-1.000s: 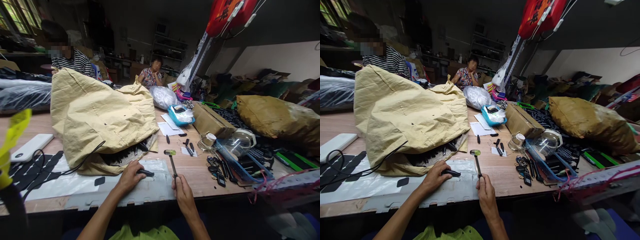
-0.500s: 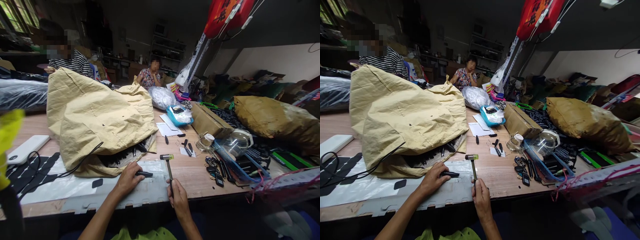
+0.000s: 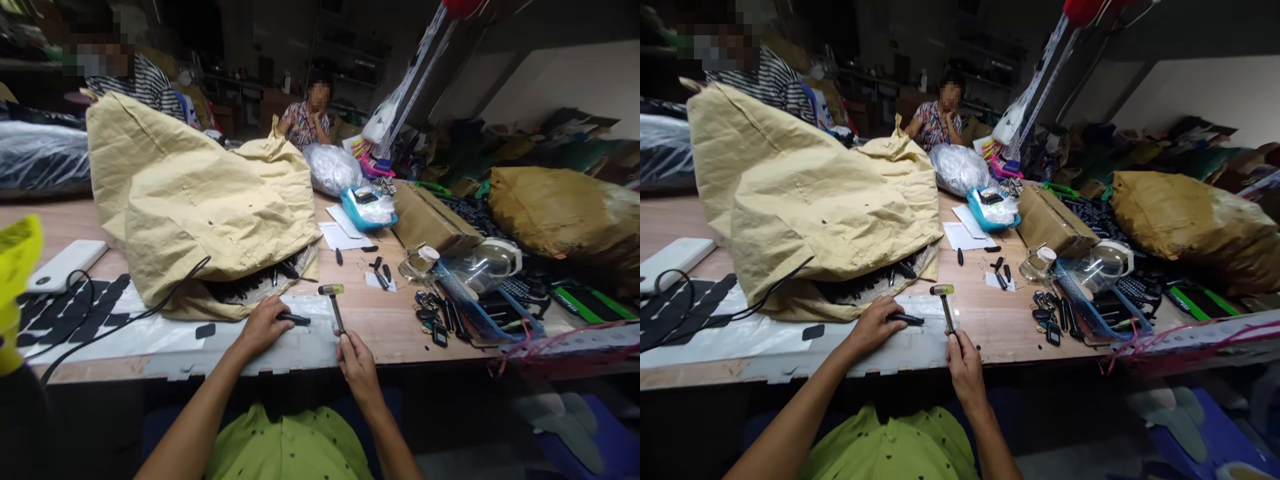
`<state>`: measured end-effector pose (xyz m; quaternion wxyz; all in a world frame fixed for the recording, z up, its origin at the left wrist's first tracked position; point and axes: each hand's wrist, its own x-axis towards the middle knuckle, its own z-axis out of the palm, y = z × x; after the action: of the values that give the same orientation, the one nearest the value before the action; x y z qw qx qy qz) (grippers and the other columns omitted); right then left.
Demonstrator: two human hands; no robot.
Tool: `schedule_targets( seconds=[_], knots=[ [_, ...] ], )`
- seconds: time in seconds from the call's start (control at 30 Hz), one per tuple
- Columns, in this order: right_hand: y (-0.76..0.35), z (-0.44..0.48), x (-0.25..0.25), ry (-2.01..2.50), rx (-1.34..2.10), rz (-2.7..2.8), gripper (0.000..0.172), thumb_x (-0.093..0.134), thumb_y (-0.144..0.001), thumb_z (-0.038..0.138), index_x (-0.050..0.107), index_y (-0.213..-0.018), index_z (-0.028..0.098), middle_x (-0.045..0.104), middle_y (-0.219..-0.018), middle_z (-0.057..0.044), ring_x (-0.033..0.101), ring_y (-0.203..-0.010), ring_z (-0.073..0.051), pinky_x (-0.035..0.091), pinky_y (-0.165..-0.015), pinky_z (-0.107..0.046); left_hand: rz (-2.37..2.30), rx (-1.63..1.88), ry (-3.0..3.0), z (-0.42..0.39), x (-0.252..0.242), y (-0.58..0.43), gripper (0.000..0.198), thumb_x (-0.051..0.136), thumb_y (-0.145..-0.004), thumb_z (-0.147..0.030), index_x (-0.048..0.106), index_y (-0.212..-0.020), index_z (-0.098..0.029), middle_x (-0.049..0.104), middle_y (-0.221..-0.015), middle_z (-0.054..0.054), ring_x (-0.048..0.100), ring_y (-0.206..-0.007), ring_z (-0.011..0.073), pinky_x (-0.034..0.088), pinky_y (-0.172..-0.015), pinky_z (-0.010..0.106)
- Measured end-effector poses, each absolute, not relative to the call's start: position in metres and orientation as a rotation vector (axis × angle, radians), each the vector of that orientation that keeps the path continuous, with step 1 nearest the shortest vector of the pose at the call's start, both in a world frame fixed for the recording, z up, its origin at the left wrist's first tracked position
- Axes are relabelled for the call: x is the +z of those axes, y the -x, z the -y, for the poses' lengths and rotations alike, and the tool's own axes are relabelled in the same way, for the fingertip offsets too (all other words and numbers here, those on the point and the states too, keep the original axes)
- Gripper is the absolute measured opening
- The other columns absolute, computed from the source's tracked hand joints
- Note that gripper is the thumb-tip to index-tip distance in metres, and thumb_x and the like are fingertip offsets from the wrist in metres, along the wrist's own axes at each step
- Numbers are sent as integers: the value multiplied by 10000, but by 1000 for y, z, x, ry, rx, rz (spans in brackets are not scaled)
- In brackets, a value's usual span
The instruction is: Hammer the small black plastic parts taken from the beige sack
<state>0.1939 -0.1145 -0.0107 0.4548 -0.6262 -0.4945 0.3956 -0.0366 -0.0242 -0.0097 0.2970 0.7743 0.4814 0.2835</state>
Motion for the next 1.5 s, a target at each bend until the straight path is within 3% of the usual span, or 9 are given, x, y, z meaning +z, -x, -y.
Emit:
schedule_targets(
  seconds=[0.17, 0.27, 0.37, 0.57, 0.77, 1.17, 1.33, 1.43, 1.5],
  knots=[
    [-195, 132, -5, 1574, 810, 1433, 475, 522, -924, 503, 654, -1274, 210, 728, -1074, -79, 668, -944, -203, 560, -827, -309, -1272, 756, -2024, 23, -10, 35, 108, 736, -791, -246, 742, -895, -216, 648, -869, 35, 580, -921, 225, 464, -832, 328],
    [-193, 138, -1, 1532, 760, 1535, 467, 521, -936, 431, 623, -1348, 237, 649, -1346, -81, 617, -1206, -225, 506, -1033, -360, -1274, 762, -2014, 23, -10, 34, 102, 750, -782, -249, 762, -880, -223, 651, -846, 33, 578, -907, 223, 464, -828, 328],
    [-188, 141, 3, 1497, 795, 1611, 448, 489, -956, 381, 613, -1366, 249, 625, -1385, -60, 585, -1277, -217, 470, -1097, -387, -1278, 763, -1996, 23, -8, 33, 96, 752, -779, -257, 781, -869, -237, 651, -826, 31, 578, -889, 220, 466, -825, 328],
    [-179, 143, 12, 1490, 810, 1697, 442, 443, -972, 360, 604, -1376, 277, 667, -1323, -50, 609, -1245, -212, 506, -1056, -368, -1299, 774, -1944, 23, -5, 32, 120, 763, -746, -210, 796, -858, -237, 653, -795, 21, 581, -850, 206, 467, -804, 318],
    [-174, 143, 9, 1548, 759, 1825, 464, 398, -974, 300, 574, -1403, 300, 730, -1160, -60, 700, -1018, -190, 565, -903, -291, -1310, 810, -1940, 25, -5, 31, 101, 740, -762, -202, 804, -830, -241, 657, -775, 19, 579, -799, 187, 472, -787, 312],
    [-187, 142, 6, 1552, 673, 1822, 443, 418, -971, 303, 602, -1374, 298, 705, -1249, -43, 659, -1146, -195, 560, -944, -310, -1346, 828, -1926, 25, -7, 31, 84, 771, -736, -193, 791, -812, -221, 659, -772, 19, 591, -807, 195, 475, -776, 318],
    [-205, 120, 0, 1630, 380, 1747, 418, 430, -964, 326, 639, -1323, 278, 700, -1232, -52, 638, -1144, -208, 539, -947, -334, -1379, 808, -1989, 28, -6, 29, 136, 758, -749, -222, 770, -885, -214, 661, -844, 37, 592, -875, 220, 482, -822, 338],
    [-220, 99, -6, 1784, 89, 1785, 384, 454, -941, 284, 680, -1251, 271, 717, -1042, -69, 637, -970, -213, 517, -815, -308, -1373, 788, -2071, 30, -7, 29, 305, 767, -760, -283, 746, -1059, -227, 654, -916, 51, 583, -918, 239, 479, -844, 355],
    [-228, 87, -13, 1867, -105, 1842, 363, 471, -919, 235, 701, -1199, 266, 689, -920, -73, 595, -860, -214, 471, -739, -306, -1350, 747, -2121, 30, -8, 29, 269, 735, -804, -311, 749, -1062, -236, 641, -921, 60, 580, -926, 242, 474, -842, 356]
  ],
)
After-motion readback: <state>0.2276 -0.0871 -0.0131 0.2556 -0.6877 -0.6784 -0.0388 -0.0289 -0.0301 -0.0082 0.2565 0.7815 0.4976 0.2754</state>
